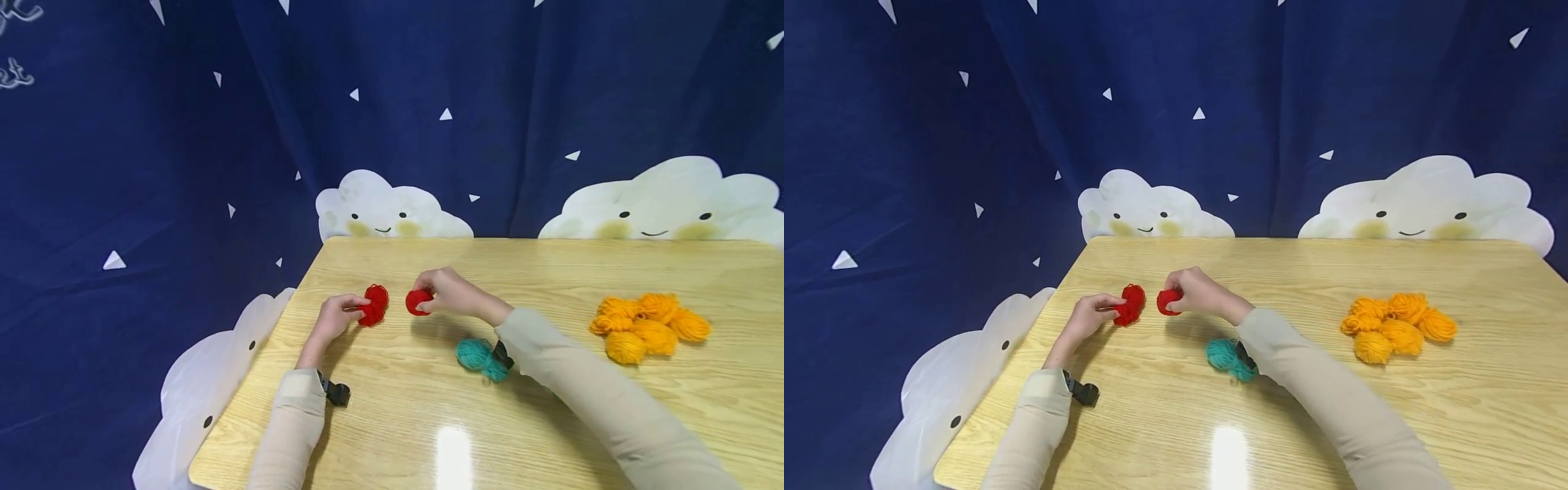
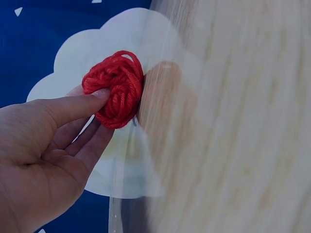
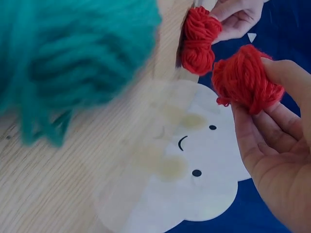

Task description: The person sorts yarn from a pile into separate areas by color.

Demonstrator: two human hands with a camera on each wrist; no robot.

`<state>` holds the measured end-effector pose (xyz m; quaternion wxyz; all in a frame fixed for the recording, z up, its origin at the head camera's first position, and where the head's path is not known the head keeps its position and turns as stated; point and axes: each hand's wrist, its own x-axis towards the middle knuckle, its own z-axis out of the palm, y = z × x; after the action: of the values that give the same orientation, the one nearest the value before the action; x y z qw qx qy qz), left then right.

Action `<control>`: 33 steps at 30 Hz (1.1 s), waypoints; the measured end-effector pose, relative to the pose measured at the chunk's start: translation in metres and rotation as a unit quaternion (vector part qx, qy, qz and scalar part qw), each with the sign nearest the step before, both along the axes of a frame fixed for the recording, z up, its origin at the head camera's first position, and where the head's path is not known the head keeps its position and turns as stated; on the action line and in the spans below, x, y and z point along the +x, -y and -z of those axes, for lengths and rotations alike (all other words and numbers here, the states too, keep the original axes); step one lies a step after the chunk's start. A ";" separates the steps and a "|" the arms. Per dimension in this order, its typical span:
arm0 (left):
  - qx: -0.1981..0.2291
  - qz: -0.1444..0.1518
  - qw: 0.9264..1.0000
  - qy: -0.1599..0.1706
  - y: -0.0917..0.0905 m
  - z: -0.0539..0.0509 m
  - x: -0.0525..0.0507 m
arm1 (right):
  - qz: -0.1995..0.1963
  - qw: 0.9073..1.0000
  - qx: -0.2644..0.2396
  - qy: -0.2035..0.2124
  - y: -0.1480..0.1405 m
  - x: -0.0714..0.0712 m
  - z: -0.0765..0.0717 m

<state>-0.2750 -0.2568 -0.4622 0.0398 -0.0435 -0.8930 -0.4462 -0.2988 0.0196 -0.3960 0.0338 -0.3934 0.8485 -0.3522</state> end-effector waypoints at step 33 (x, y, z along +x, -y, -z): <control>-0.002 0.008 1.000 0.001 -0.003 -0.002 0.002 | -0.038 0.980 0.154 -0.122 0.072 -0.008 0.030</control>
<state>-0.2727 -0.2539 -0.4601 0.0356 -0.0499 -0.8937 -0.4445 -0.3065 -0.0521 -0.4263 0.0032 -0.4554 0.8747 -0.1656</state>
